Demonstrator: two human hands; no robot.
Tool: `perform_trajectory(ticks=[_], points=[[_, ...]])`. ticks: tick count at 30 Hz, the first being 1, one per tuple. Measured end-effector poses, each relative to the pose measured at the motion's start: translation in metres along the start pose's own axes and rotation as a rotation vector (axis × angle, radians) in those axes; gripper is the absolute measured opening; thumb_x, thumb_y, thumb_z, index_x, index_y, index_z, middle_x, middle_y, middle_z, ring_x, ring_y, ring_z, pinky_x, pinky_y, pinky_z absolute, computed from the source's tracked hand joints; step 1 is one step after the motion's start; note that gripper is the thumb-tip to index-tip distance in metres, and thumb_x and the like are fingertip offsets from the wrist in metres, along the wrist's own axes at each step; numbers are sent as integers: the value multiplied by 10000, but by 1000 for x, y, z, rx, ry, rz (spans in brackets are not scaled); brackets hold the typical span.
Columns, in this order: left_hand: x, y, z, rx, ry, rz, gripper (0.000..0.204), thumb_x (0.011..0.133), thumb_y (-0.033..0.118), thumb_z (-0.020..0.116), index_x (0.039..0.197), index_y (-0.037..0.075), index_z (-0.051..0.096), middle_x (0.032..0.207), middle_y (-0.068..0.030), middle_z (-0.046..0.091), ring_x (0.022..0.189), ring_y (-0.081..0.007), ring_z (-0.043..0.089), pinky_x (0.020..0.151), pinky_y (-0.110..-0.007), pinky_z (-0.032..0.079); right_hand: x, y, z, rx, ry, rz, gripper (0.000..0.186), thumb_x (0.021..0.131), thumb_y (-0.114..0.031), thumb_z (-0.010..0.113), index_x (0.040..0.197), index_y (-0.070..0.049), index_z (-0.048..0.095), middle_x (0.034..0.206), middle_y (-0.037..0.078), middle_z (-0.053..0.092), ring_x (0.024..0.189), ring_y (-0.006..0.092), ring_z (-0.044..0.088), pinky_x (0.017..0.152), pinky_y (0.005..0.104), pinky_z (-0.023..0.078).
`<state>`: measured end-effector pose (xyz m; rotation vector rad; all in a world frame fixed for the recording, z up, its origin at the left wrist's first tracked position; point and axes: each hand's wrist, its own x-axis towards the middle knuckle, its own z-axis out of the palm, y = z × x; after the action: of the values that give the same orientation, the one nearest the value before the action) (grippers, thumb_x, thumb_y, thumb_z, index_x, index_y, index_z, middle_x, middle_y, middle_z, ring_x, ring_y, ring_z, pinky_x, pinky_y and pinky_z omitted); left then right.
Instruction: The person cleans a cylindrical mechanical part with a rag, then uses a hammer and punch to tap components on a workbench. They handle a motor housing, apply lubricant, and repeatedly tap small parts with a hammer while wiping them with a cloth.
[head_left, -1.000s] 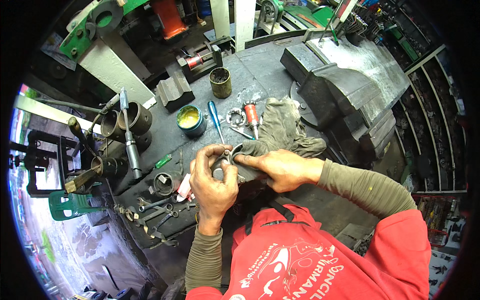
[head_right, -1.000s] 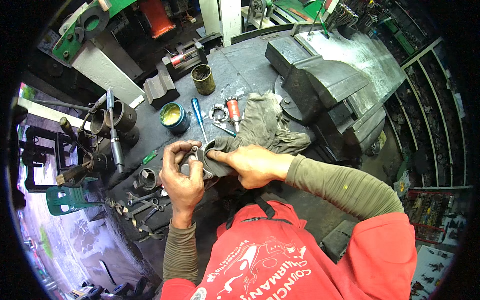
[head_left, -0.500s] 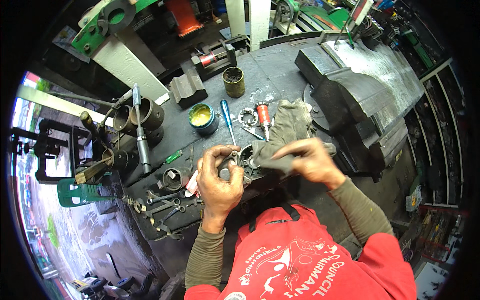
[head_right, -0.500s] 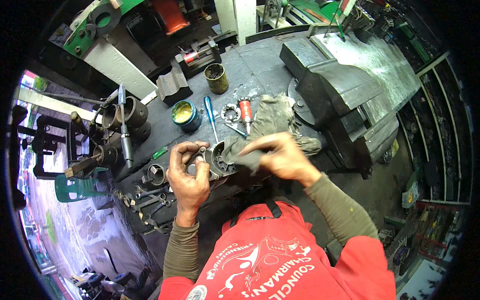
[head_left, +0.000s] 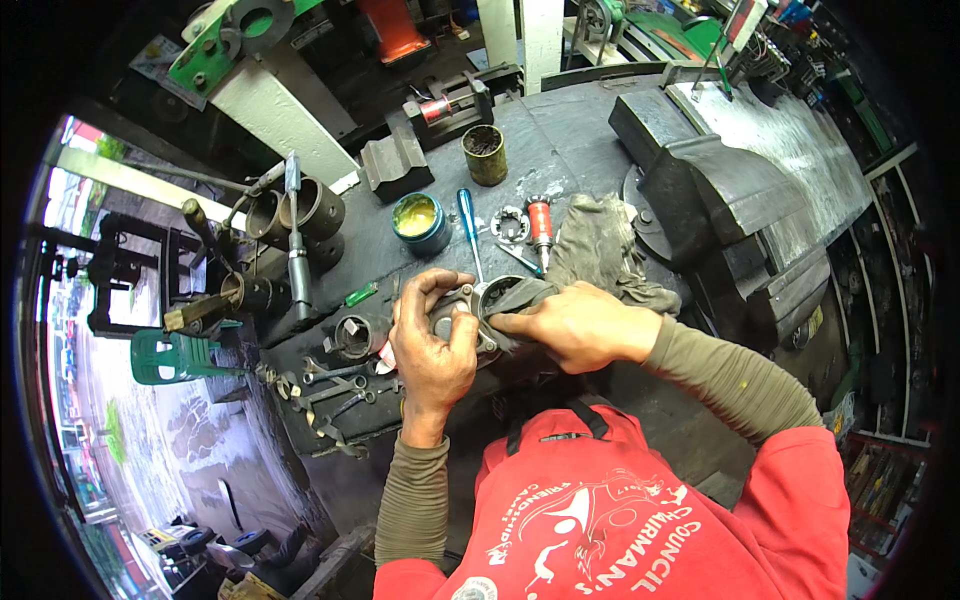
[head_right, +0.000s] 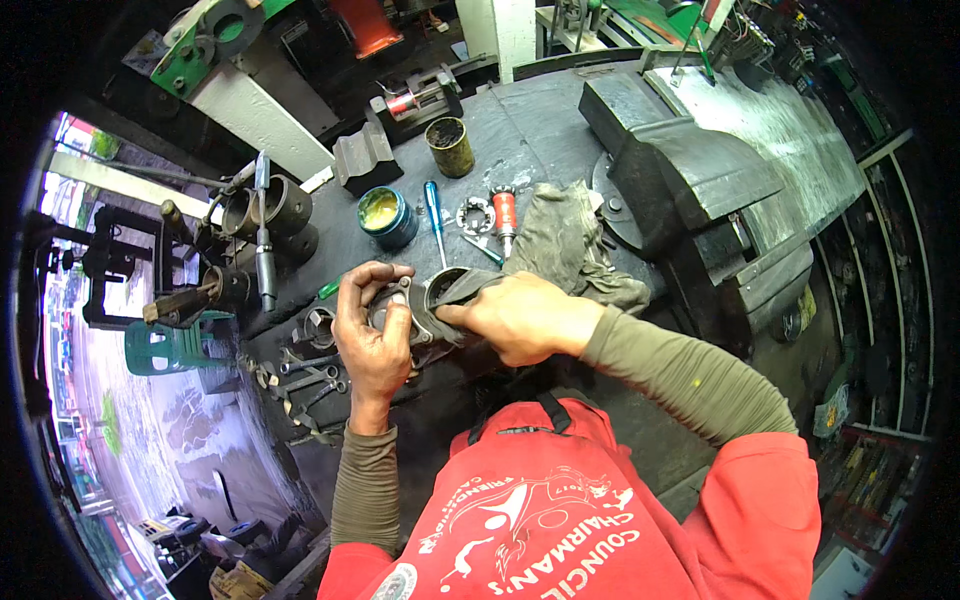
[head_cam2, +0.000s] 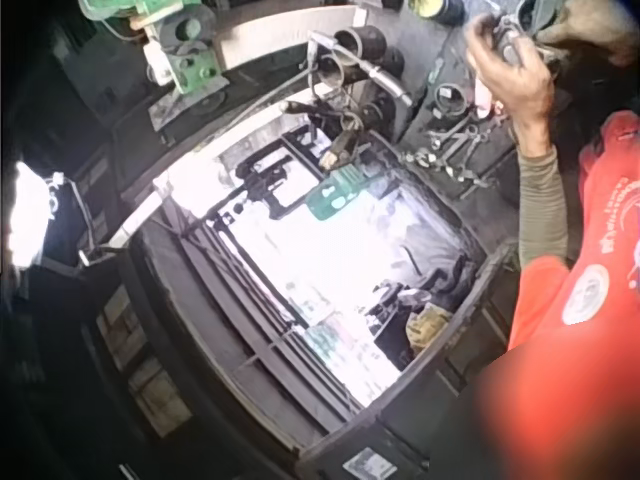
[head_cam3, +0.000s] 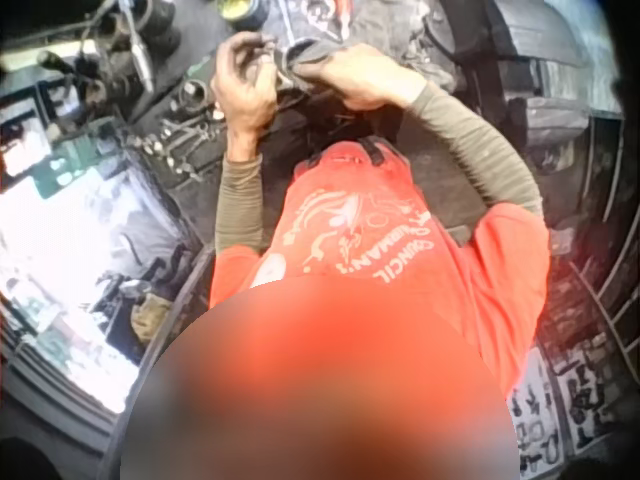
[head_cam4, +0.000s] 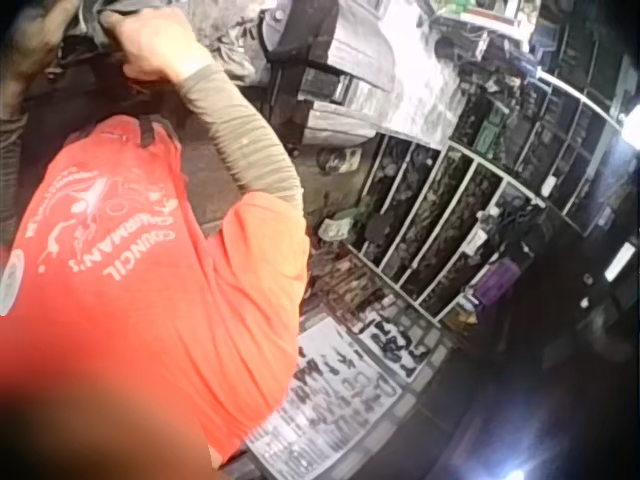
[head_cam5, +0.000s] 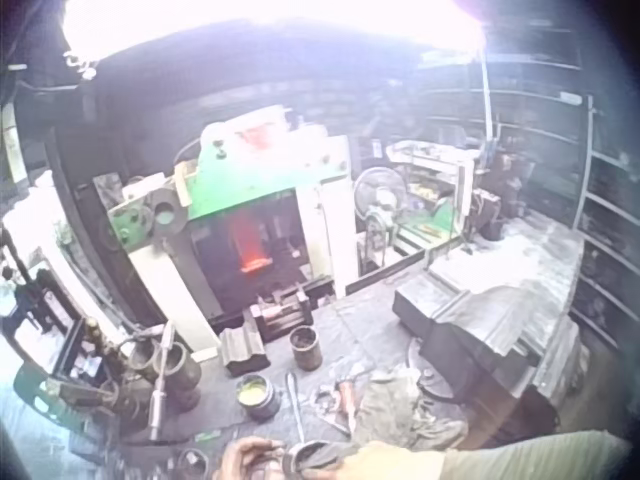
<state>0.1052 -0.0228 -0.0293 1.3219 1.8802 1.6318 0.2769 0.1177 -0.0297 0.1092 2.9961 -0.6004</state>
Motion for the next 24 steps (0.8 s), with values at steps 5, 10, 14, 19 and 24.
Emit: perform_trajectory(ticks=[5,10,14,19,24], points=[[0,-3,3,18,51,-11,325,860,-5,656,1183,-1,622,1132,-127,714,1104,-282,666,1025,-392,495,1,5,-12,-263,161,-83,451,876,-245,673,1316,-144,652,1033,68,763,890,280,739,763,449,572],[-26,-20,-26,-205,287,-17,327,942,63,658,1257,-13,614,1235,-142,672,1171,-211,625,1006,-352,475,-4,27,-10,-11,32,-159,422,731,-84,696,1148,-93,755,1084,79,748,932,305,697,895,432,545],[-103,-31,-70,-109,506,-379,216,950,33,645,1160,-14,657,1059,-135,719,950,-164,687,832,-301,540,-56,63,-10,648,530,87,520,602,40,542,1076,9,752,1055,155,756,1018,282,713,938,383,545],[-160,-74,-23,497,224,-566,344,845,125,771,1128,-47,675,970,-210,698,876,-329,701,804,-446,568,-116,75,-32,1147,1069,36,402,997,-182,603,1368,-29,599,1282,118,680,1120,266,684,982,401,561],[-127,-142,8,868,83,-578,506,794,69,718,1263,-72,594,1123,-240,666,1079,-427,645,981,-503,512,-74,75,-21,829,723,338,379,997,-170,594,1346,-23,612,1271,126,684,1114,272,683,981,403,557]])
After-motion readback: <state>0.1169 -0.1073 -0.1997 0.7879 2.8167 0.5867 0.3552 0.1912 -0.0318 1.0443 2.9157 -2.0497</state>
